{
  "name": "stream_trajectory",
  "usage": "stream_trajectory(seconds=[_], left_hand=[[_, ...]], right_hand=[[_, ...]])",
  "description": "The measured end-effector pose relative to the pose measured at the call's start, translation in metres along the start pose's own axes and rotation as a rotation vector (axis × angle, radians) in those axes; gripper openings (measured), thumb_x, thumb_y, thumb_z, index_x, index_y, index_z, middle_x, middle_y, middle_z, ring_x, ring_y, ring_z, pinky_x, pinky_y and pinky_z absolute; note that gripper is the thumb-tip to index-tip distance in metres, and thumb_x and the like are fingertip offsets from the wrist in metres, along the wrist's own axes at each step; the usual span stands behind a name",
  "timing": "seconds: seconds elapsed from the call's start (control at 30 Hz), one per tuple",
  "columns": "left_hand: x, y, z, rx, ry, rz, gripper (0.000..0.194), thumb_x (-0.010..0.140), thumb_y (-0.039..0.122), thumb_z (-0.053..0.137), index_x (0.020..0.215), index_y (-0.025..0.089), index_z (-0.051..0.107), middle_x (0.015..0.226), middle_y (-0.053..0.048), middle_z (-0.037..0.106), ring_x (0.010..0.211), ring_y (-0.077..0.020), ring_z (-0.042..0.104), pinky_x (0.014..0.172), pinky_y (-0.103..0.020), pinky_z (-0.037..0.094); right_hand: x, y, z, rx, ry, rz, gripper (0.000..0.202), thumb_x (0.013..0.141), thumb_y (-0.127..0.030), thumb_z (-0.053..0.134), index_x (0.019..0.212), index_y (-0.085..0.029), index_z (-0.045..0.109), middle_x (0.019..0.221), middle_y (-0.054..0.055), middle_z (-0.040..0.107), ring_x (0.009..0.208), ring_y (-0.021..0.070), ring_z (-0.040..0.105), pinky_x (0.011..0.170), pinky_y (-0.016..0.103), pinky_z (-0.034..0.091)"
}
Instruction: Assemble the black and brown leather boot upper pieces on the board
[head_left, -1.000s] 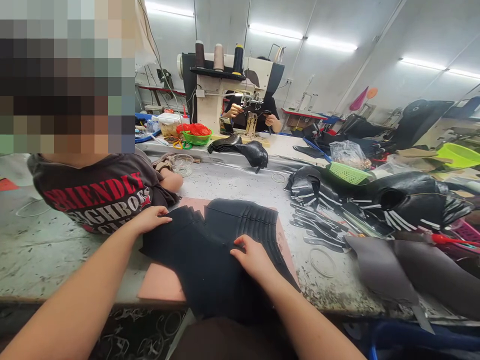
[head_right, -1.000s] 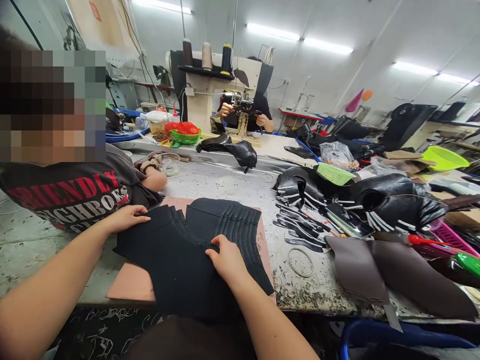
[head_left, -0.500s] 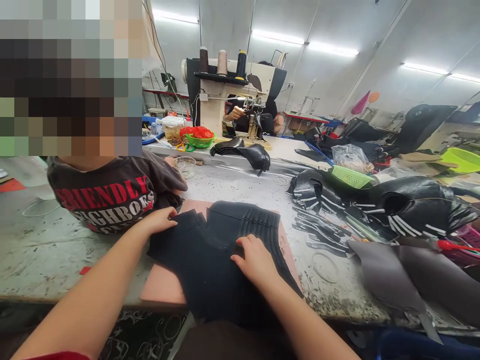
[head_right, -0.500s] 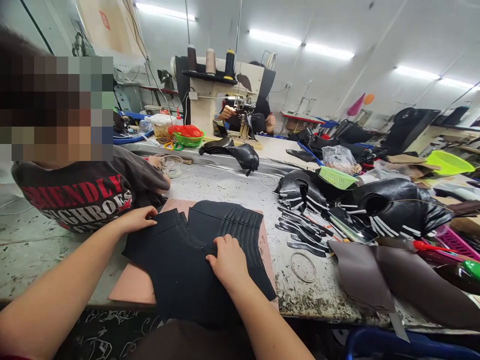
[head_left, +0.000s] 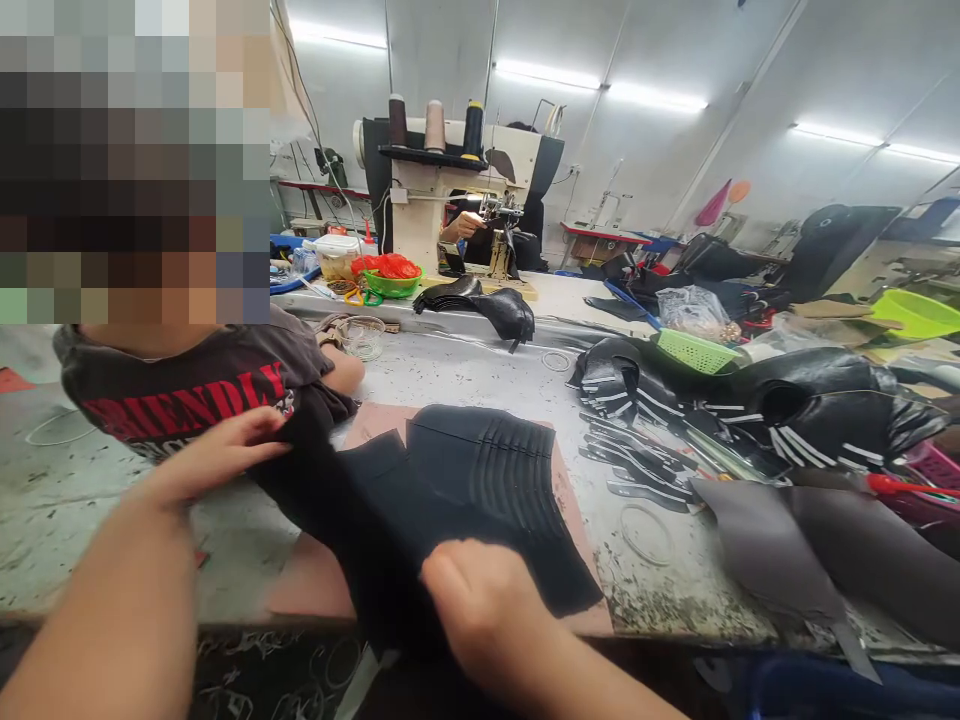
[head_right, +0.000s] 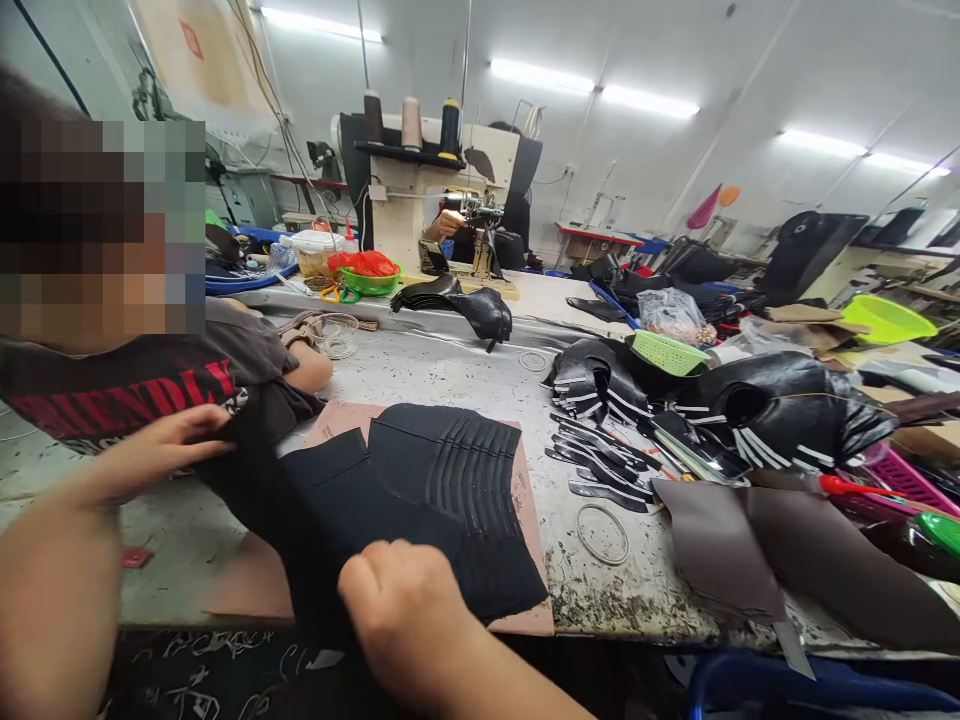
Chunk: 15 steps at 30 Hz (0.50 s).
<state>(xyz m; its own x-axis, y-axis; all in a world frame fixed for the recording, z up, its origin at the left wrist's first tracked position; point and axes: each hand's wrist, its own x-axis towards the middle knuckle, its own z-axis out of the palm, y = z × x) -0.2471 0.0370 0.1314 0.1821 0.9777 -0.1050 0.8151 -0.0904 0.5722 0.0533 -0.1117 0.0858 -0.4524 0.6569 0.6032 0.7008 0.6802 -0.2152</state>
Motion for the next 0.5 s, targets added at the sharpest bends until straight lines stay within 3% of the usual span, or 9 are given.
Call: stream_trajectory(seconds=[0.07,0.13,0.2,0.27,0.33,0.43,0.5], left_hand=[[-0.014,0.003,-0.023,-0.107,0.039,-0.034,0.056,0.053,0.071,0.05,0.082,0.023,0.043,0.081,0.001,0.059,0.082,-0.0185,0.057,0.072,-0.027,0.048],[-0.014,0.011,-0.034,-0.16,0.012,-0.053,0.06,0.05,0.068,0.056,0.088,0.024,0.045,0.089,0.001,0.062,0.089,-0.0187,0.057,0.076,-0.027,0.048],[-0.001,0.021,-0.031,-0.122,-0.068,-0.036,0.062,0.048,0.065,0.06,0.092,0.023,0.05,0.094,0.002,0.063,0.095,-0.0193,0.056,0.082,-0.027,0.046],[0.019,0.028,-0.012,-0.053,-0.142,-0.024,0.062,0.046,0.061,0.064,0.092,0.021,0.055,0.091,0.002,0.064,0.094,-0.0203,0.057,0.083,-0.027,0.045],[0.037,0.029,0.014,-0.011,-0.209,-0.038,0.055,0.046,0.056,0.067,0.087,0.02,0.059,0.082,0.002,0.064,0.085,-0.0198,0.059,0.076,-0.027,0.047],[0.049,0.02,0.051,0.062,-0.277,-0.066,0.035,0.065,0.045,0.067,0.085,0.017,0.06,0.076,0.001,0.062,0.075,-0.0161,0.059,0.071,-0.03,0.048],[0.05,0.012,0.064,0.104,-0.3,-0.082,0.026,0.079,0.037,0.062,0.09,0.014,0.059,0.078,0.0,0.061,0.073,-0.0148,0.059,0.07,-0.032,0.049]], right_hand=[[0.0,-0.016,-0.011,0.256,0.047,0.027,0.018,0.086,-0.016,0.045,0.074,-0.019,0.057,0.063,0.001,0.062,0.053,0.0128,0.054,0.048,0.023,0.037],[0.003,-0.019,-0.021,0.506,0.017,0.271,0.011,0.085,-0.027,0.054,0.078,-0.02,0.06,0.064,-0.001,0.063,0.055,0.0118,0.056,0.051,0.021,0.041],[0.006,-0.009,-0.025,0.662,-0.059,0.591,0.008,0.078,-0.029,0.061,0.077,-0.022,0.06,0.065,-0.002,0.063,0.059,0.0127,0.058,0.056,0.021,0.045],[0.005,0.009,-0.021,0.713,-0.114,0.822,0.007,0.074,-0.024,0.064,0.077,-0.021,0.059,0.073,-0.001,0.065,0.072,0.0157,0.062,0.066,0.024,0.048],[-0.001,0.03,-0.012,0.656,-0.137,0.954,0.011,0.072,-0.02,0.063,0.081,-0.021,0.057,0.084,0.002,0.067,0.087,0.0198,0.062,0.078,0.029,0.048],[-0.015,0.051,0.003,0.464,-0.217,1.028,0.015,0.074,-0.021,0.06,0.089,-0.022,0.057,0.085,0.003,0.066,0.084,0.0224,0.062,0.079,0.034,0.046],[-0.021,0.057,0.009,0.406,-0.258,1.015,0.017,0.076,-0.022,0.058,0.093,-0.023,0.056,0.081,0.002,0.064,0.081,0.0221,0.062,0.077,0.035,0.046]])
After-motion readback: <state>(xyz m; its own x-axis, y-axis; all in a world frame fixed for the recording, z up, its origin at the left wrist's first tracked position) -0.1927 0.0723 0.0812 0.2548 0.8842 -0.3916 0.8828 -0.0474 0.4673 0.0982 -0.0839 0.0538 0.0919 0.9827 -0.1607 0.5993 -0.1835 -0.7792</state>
